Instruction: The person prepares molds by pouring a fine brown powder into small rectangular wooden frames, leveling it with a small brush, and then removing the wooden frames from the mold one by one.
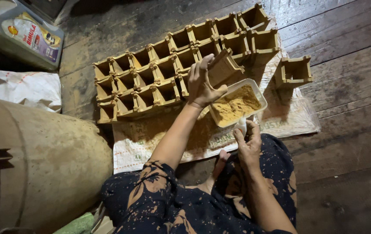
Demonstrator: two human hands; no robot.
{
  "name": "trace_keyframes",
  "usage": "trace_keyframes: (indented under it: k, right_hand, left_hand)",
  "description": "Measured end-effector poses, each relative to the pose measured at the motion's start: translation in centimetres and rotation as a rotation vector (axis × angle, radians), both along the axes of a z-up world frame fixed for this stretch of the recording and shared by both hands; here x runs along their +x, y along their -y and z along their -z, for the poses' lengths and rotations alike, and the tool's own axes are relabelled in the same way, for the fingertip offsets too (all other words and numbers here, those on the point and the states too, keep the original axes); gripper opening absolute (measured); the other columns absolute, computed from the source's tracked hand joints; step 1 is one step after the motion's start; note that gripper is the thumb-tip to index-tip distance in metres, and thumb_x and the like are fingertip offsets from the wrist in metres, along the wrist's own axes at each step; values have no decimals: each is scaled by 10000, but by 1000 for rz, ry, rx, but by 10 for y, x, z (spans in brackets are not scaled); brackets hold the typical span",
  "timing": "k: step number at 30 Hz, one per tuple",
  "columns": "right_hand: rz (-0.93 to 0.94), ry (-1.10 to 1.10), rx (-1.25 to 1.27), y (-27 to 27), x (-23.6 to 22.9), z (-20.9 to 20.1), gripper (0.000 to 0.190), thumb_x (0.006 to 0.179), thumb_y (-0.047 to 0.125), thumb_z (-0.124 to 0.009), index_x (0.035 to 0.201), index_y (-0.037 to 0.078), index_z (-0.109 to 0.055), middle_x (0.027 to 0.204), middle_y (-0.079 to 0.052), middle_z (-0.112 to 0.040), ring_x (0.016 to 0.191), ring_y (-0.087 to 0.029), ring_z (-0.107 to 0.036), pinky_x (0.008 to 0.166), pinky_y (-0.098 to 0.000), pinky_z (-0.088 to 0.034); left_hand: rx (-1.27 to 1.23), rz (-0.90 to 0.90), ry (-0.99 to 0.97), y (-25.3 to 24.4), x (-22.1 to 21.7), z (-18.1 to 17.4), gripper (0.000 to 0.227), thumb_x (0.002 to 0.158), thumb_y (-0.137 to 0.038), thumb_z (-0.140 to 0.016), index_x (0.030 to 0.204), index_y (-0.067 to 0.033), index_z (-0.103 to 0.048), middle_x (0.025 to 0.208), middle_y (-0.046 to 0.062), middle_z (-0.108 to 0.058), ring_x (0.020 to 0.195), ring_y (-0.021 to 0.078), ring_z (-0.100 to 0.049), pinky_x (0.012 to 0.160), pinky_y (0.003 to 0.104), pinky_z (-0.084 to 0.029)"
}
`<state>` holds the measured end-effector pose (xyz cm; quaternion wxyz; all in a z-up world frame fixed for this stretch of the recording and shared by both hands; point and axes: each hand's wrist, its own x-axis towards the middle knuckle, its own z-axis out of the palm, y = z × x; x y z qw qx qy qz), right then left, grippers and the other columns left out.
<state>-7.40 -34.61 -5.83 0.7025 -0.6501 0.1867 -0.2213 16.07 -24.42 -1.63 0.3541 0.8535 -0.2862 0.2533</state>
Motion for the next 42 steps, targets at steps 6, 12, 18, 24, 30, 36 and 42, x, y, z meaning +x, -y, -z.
trace_keyframes:
  k: [6, 12, 18, 24, 30, 36, 42]
  right_hand:
    - [-10, -35, 53, 2, 5, 32, 488, 962, 101, -702, 1395, -19, -512, 1272, -274, -646, 1190, -356, -632, 980, -513, -528]
    - [12, -118, 5, 8, 3, 29, 454, 940, 110, -730, 1364, 67, -573, 1161, -144, -741, 1041, -193, -674, 892, -395, -582]
    - [8, -67, 45, 5, 5, 45, 473, 929, 86, -743, 1362, 25, -564, 1152, -208, -706, 1034, -270, -673, 895, -446, -573]
    - [6, -65, 34, 2, 5, 37, 435, 956, 124, -729, 1361, 85, -575, 1104, -79, -706, 968, -144, -631, 819, -317, -563]
    - [9, -107, 5, 1, 3, 14, 423, 957, 135, -730, 1346, 57, -583, 1096, -113, -719, 943, -169, -651, 793, -328, -570]
    - [19, -123, -23, -1, 5, 25, 489, 945, 122, -740, 1389, 46, -551, 1143, -147, -713, 974, -202, -656, 797, -348, -576]
    - [37, -142, -42, 5, 4, 27, 490, 926, 133, -755, 1373, 55, -569, 1168, -220, -729, 1032, -286, -706, 827, -414, -602]
  left_hand:
    - [-1, 61, -193, 10, 0, -17, 1036, 612, -415, -828, 1545, -410, -380, 1370, 62, -500, 1236, 404, -587, 1060, 555, -499]
    - [35, 70, -125, 15, 25, 24, 810, 670, -331, -785, 1430, -367, -506, 1293, 84, -482, 1166, 446, -583, 992, 594, -521]
    - [70, -17, -153, 10, 21, 25, 796, 675, -531, -838, 1318, -316, -421, 1322, 121, -516, 1135, 483, -647, 1167, 661, -335]
    - [129, -41, -1, 1, 10, 4, 692, 651, -412, -784, 1199, -238, -399, 1147, 116, -573, 895, 422, -722, 1179, 783, -89]
    - [248, -90, 36, -13, 8, 11, 735, 489, -37, -746, 1130, -234, -445, 1157, 38, -582, 1049, 303, -668, 1074, 847, -169]
    - [265, -123, -62, -15, -10, -6, 666, 599, -389, -839, 1162, -250, -511, 1350, 14, -554, 1433, 266, -351, 902, 871, -343]
    - [445, -252, 31, -12, 0, 27, 469, 696, -439, -801, 1075, -196, -672, 1708, 161, -217, 1549, 496, -17, 940, 919, -97]
